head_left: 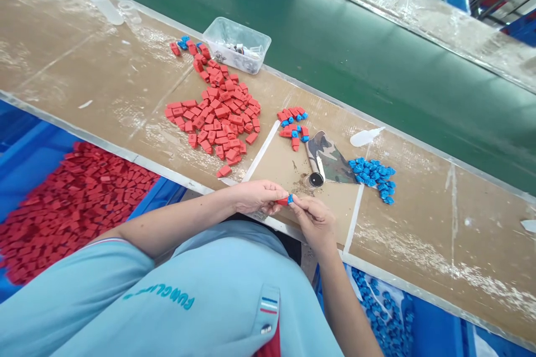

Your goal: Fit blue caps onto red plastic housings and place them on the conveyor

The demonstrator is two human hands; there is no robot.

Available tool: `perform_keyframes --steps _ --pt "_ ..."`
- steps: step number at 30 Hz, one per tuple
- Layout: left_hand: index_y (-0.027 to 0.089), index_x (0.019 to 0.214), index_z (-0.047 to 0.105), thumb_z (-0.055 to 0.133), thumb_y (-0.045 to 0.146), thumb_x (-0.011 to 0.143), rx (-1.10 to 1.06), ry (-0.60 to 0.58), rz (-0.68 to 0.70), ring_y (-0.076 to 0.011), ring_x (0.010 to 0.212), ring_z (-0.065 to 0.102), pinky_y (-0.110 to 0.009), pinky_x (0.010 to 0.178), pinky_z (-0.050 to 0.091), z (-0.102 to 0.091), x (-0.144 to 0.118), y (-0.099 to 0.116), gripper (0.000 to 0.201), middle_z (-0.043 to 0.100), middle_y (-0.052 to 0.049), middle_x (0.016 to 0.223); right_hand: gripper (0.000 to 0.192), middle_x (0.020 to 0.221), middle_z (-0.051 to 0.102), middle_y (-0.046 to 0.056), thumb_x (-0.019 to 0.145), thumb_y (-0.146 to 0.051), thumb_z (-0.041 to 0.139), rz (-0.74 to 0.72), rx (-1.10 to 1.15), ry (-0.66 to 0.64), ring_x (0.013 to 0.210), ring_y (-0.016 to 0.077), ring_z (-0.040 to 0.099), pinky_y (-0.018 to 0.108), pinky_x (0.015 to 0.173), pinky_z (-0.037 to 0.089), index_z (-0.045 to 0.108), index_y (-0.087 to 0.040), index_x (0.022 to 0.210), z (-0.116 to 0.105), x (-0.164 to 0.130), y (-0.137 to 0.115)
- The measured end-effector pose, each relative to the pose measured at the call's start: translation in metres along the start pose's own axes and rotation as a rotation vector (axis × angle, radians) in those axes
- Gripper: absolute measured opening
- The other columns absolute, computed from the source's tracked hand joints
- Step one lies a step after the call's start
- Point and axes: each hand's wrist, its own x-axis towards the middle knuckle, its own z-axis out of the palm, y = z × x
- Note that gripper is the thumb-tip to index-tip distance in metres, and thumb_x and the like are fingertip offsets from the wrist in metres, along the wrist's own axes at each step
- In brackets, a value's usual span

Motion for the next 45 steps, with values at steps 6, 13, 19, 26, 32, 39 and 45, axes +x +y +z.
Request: perform_keyframes --steps 6,13,19,26,32,39,45 --pt "0.014 0.072 0.053 0.062 0.058 0.075 0.175 0.075 0.056 -0.0068 0.047 0.043 -0.018 0.048 0.031 0.004 -0.005 0.009 0.045 0.053 0.002 0.056 0.018 0.083 0.072 0.003 0.086 -0.026 0.062 -0.034 -0.083 -0.002 0.075 0.0136 0.067 0.025 0.068 0.054 0.073 -0.026 0.100 -0.012 -0.002 0.000" --pt "0.017 0.096 0.064 0.053 0.034 0.084 1.000 0.616 0.457 -0.0164 0.071 0.058 -0.025 0.067 0.044 -0.031 0.008 0.053 0.023 0.065 -0.001 0.076 0.039 0.085 0.070 0.008 0.083 -0.045 0.053 0.352 -0.549 0.511 0.073 0.0185 0.064 0.033 0.073 0.051 0.069 -0.016 0.103 -0.098 -0.001 0.050" --pt "0.015 0.090 0.067 0.046 0.009 0.084 1.265 0.739 0.633 -0.0198 0.088 0.061 -0.031 0.083 0.048 -0.044 0.042 0.069 0.023 0.067 -0.007 0.094 0.039 0.085 0.067 0.014 0.070 -0.042 0.054 0.485 -0.717 0.603 0.092 0.0309 0.061 0.046 0.084 0.046 0.068 -0.014 0.094 -0.142 0.016 0.078" --pt "0.012 0.094 0.064 0.052 0.011 0.084 1.420 0.925 0.605 -0.0240 0.095 0.055 -0.036 0.087 0.043 -0.055 -0.010 0.070 0.016 0.062 -0.011 0.096 0.035 0.060 0.060 0.001 0.062 -0.044 0.068 0.520 -0.530 0.570 0.063 0.0235 0.061 0.036 0.062 0.051 0.067 -0.018 0.086 -0.152 0.008 0.101" --pt "0.015 0.081 0.061 0.067 0.023 0.077 1.529 0.897 0.336 -0.0247 0.086 0.052 -0.035 0.077 0.040 -0.053 -0.075 0.051 0.011 0.059 -0.008 0.085 0.043 0.066 0.063 0.003 0.061 -0.043 0.075 0.521 -0.273 0.681 0.058 0.0206 0.059 0.035 0.056 0.052 0.071 -0.017 0.094 -0.137 -0.001 0.081" --pt "0.016 0.099 0.053 0.065 0.012 0.076 1.474 0.937 0.215 -0.0220 0.086 0.055 -0.032 0.077 0.044 -0.038 -0.084 0.015 0.026 0.057 -0.006 0.094 0.050 0.094 0.069 0.010 0.062 -0.039 0.078 0.514 -0.135 0.726 0.087 0.0284 0.066 0.045 0.084 0.054 0.070 -0.017 0.106 -0.109 0.001 0.036" --pt "0.016 0.116 0.050 0.052 0.013 0.087 1.366 0.988 0.331 -0.0245 0.100 0.055 -0.038 0.090 0.045 -0.053 -0.079 -0.004 0.029 0.060 -0.010 0.104 0.050 0.094 0.069 0.008 0.063 -0.039 0.078 0.480 -0.111 0.652 0.089 0.0257 0.066 0.042 0.087 0.054 0.070 -0.018 0.107 -0.099 0.006 0.032"
